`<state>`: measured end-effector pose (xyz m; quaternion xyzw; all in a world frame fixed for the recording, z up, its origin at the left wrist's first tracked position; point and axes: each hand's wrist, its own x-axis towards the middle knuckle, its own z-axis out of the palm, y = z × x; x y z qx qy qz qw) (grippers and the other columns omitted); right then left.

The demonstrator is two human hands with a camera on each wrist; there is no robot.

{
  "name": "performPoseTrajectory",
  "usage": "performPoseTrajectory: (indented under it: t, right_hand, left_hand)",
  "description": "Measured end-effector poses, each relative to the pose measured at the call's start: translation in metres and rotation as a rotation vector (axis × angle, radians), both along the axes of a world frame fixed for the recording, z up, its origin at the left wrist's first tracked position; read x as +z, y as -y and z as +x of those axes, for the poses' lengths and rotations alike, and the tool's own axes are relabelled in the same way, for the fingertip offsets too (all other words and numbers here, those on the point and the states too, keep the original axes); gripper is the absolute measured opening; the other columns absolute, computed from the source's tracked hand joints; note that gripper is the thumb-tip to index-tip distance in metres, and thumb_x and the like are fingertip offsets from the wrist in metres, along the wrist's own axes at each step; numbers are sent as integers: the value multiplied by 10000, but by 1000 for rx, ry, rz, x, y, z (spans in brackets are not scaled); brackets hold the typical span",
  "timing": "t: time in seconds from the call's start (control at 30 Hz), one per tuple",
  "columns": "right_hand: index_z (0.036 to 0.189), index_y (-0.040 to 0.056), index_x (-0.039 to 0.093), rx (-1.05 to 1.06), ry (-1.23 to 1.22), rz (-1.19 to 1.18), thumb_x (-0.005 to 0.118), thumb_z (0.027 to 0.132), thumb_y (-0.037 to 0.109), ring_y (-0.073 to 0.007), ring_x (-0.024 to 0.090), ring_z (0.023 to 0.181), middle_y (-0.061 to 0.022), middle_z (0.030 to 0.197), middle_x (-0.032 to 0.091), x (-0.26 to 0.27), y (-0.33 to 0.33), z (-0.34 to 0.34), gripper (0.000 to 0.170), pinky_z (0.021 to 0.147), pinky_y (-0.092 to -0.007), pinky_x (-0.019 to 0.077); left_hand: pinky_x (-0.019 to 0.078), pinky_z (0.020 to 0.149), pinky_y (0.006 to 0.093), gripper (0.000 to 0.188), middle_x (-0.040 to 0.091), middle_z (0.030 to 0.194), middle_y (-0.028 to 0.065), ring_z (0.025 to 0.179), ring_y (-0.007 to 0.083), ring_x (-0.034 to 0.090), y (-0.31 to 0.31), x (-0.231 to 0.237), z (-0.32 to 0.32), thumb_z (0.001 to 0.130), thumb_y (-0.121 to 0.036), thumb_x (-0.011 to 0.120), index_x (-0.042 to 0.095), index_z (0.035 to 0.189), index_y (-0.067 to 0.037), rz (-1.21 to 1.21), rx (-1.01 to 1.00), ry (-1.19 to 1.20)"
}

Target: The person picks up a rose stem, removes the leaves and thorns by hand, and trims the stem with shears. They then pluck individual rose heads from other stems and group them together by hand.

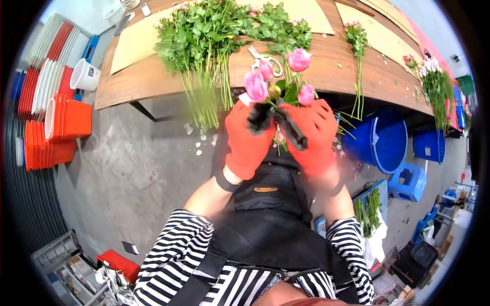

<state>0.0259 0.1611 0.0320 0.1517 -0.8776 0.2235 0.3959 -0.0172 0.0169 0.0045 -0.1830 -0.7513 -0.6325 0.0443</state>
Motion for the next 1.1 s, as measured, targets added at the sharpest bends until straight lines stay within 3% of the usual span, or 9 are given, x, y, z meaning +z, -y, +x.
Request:
performPoseTrajectory:
  t: [0.1,0.23,0.4,0.57,0.67,0.73,0.8,0.93,1.1]
  right_hand:
    - [980,54,708,7,-94,28,746,586,51,-244,567,681,-24,750,608,-12,0,3,396,608,-373,435]
    - [961,42,699,34,-85,-142,770,585,31,-269,574,688,-47,769,611,-13,-1,9,382,614,-376,447]
    - [963,32,680,54,-11,-241,802,602,45,-295,574,679,-71,774,609,4,2,25,382,621,-391,464]
    - [1096,66,673,-155,507,-159,758,684,79,-339,603,938,-124,1029,660,0,-21,28,421,854,-399,466]
    - [1116,50,661,-185,408,-321,721,726,51,-332,618,996,-130,1084,659,-22,-41,26,394,919,-381,476]
    - [1210,-9,598,-118,488,-929,654,820,10,-195,606,1094,-110,1160,657,-40,-51,23,394,977,-323,460]
    - [1279,-35,558,89,514,-1196,626,871,35,-158,593,1089,-98,1185,648,-7,-41,13,419,970,-314,457]
    - [1286,-53,553,492,772,-1210,602,837,92,-133,575,1084,-82,1174,641,11,-45,15,475,971,-300,444]
    - [1218,-45,597,566,829,-1220,694,689,57,-155,583,1102,-89,1203,629,23,-42,21,548,986,-297,439]
  left_hand:
    - [496,768,312,245,670,905,101,857,209,648,-2,-16,7,772,-10,713,656,1009,24,-63,138,-109]
    - [484,766,260,182,695,924,54,837,96,601,-7,3,-2,862,-37,667,659,1025,44,260,48,362]
    - [481,799,258,185,691,939,36,854,96,609,4,-7,-27,878,-28,646,664,1049,41,407,17,266]
    - [483,849,270,273,680,1011,52,923,112,615,10,0,-22,902,-32,643,611,1163,41,406,-164,303]
    - [492,874,293,377,653,1110,79,992,145,612,6,-28,-11,930,-78,639,518,1268,37,404,-155,210]
    - [494,900,310,390,624,1192,123,1043,182,611,8,-49,-6,940,-77,624,491,1288,41,135,-158,-55]
    - [483,937,326,409,598,1231,143,1090,194,600,7,-42,9,907,-49,652,507,1281,29,334,-389,206]
    - [445,998,393,483,559,1276,166,1228,310,541,3,-50,11,789,-23,757,578,1238,-20,127,-548,-211]
    - [438,994,382,485,578,1230,151,1192,268,547,7,-39,12,780,-44,760,589,1233,-18,56,-657,-25]
